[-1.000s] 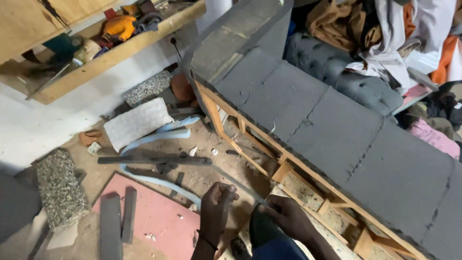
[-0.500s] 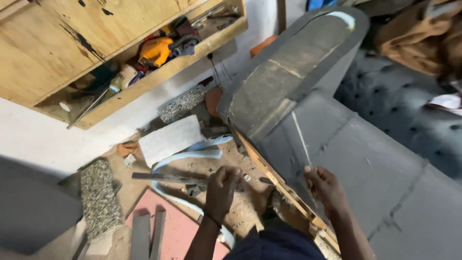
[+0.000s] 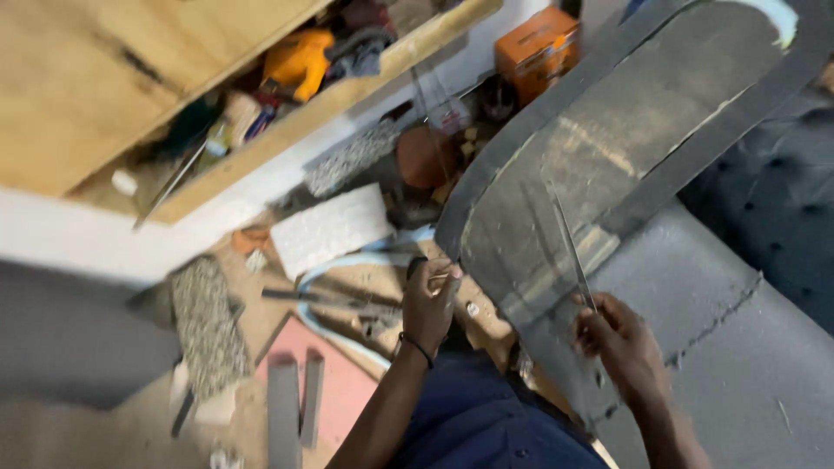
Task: Marking and grooving foam padding on a furniture frame using a metal strip.
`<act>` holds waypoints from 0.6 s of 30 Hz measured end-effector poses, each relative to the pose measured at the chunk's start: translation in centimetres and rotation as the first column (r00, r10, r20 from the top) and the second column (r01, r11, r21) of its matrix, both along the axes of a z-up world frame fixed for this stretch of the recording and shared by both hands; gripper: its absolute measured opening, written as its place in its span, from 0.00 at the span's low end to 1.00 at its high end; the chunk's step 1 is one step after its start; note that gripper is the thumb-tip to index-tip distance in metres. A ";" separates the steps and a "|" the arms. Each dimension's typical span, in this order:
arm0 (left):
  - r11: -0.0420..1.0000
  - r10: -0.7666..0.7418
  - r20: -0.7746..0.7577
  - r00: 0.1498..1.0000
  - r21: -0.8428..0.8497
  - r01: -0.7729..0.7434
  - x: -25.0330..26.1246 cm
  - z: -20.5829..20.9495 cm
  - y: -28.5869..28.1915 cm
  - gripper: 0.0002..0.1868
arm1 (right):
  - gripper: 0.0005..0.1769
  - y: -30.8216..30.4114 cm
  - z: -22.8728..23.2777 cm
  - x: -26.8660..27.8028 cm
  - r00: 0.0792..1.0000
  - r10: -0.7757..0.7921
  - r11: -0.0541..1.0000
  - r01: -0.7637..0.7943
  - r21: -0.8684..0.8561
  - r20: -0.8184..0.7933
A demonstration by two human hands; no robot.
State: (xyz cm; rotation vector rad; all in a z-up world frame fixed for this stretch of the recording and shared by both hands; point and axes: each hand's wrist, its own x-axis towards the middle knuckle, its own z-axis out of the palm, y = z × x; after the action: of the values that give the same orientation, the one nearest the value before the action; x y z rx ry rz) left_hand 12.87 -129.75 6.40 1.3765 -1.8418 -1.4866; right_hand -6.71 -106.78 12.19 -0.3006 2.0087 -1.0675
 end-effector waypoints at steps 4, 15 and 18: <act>0.998 -0.061 -0.020 0.998 -0.009 0.061 -4.1 -2.2 -7.0 0.34 | 0.19 -3.7 -1.6 0.2 0.934 -0.339 0.928 0.352 -0.125 0.112; 0.866 -0.500 0.115 0.858 0.063 0.496 -13.7 0.9 -21.9 0.34 | 0.23 -17.2 -5.0 1.5 0.719 -0.694 0.701 0.685 0.195 -0.029; 0.786 -0.617 0.165 0.770 0.086 0.612 -15.8 0.5 -24.0 0.26 | 0.25 -16.7 -9.7 2.8 0.790 -0.522 0.726 0.610 0.319 -0.323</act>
State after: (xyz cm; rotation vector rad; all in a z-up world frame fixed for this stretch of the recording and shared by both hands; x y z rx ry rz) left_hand -2.96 -153.76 6.89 0.9757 -2.5752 -1.7212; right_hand -3.91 -123.51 2.51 0.4916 2.5440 -0.9526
